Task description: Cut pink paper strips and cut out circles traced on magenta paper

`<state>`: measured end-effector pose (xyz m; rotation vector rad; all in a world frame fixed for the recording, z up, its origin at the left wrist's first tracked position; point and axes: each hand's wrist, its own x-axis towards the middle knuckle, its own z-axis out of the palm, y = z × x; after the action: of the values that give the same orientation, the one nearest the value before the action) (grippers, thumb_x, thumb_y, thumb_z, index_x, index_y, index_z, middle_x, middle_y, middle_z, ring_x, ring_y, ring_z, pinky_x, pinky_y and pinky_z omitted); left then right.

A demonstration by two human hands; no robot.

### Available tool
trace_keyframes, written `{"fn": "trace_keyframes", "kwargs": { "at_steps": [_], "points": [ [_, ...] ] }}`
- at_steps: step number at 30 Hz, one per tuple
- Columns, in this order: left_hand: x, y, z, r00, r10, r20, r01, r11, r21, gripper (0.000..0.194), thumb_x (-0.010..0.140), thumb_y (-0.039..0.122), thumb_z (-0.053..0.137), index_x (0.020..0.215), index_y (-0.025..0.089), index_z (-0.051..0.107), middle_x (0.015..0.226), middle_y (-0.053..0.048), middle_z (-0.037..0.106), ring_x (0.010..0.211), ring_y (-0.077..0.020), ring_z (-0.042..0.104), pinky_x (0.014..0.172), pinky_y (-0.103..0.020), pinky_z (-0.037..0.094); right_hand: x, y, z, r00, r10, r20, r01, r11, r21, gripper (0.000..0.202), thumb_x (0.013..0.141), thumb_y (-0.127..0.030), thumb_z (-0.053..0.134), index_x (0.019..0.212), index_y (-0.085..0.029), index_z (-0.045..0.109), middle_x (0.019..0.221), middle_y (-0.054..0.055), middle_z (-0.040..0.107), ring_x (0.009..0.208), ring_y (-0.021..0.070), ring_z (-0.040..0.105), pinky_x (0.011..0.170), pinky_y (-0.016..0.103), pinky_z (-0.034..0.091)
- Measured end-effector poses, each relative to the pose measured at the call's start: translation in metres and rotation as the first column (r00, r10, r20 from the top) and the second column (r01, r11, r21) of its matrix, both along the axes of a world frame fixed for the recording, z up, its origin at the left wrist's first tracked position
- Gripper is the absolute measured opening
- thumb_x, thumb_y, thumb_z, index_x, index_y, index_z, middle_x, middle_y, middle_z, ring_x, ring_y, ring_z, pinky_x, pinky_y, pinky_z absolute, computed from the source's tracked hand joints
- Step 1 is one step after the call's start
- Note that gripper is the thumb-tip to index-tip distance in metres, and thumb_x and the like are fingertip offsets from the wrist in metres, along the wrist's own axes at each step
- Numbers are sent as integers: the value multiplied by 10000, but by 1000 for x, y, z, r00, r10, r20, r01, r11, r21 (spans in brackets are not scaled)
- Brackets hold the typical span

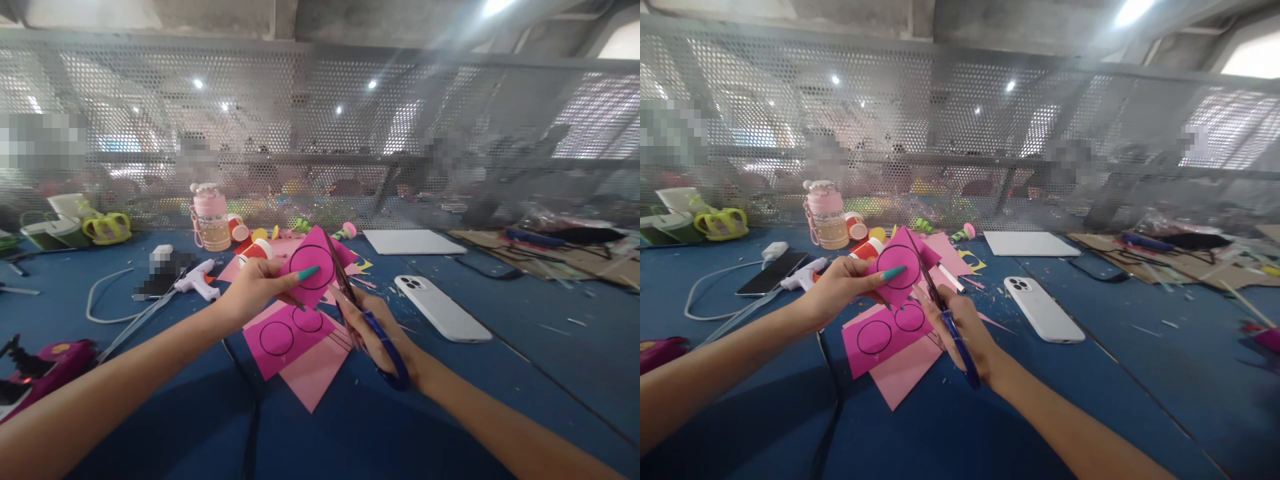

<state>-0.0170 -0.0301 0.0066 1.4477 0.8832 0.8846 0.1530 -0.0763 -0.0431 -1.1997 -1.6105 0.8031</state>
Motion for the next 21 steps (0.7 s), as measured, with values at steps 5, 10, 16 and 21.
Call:
{"fn": "trace_keyframes", "kwargs": {
  "at_steps": [5, 10, 16, 21],
  "points": [
    [-1, 0, 2, 1000, 18, -23, -18, 1000, 10, 149, 622, 217, 715, 556, 109, 637, 511, 15, 637, 484, -97, 621, 568, -223, 528, 1, 1, -1, 1000, 8, 21, -8, 1000, 4, 429, 764, -619, 420, 639, -211, 376, 390, -96, 300, 292, 67, 341, 310, 193, 298],
    [-4, 5, 1, 997, -44, -67, 47, 998, 32, 112, 674, 193, 675, 610, 104, 652, 518, 3, 654, 492, -95, 629, 550, -204, 522, 2, 2, -3, 1000, 27, 7, -27, 999, -36, 449, 759, -641, 399, 637, -209, 373, 399, -87, 330, 308, 74, 374, 332, 197, 336],
    [-6, 7, 2, 994, -76, -74, 78, 996, 32, 79, 677, 175, 672, 640, 106, 664, 559, -9, 678, 484, -89, 629, 533, -187, 520, 3, 2, -4, 1000, 0, 31, 1, 1000, -2, 447, 757, -636, 408, 668, -198, 420, 428, -86, 313, 319, 59, 319, 317, 190, 290],
    [-7, 7, 3, 994, -70, -88, 74, 997, 38, 115, 671, 182, 675, 594, 103, 644, 547, -9, 671, 483, -93, 628, 538, -195, 522, 3, 2, -2, 999, 18, 41, -17, 1000, -10, 429, 764, -619, 414, 679, -199, 412, 412, -89, 328, 320, 67, 346, 339, 198, 323]
  ]
}}
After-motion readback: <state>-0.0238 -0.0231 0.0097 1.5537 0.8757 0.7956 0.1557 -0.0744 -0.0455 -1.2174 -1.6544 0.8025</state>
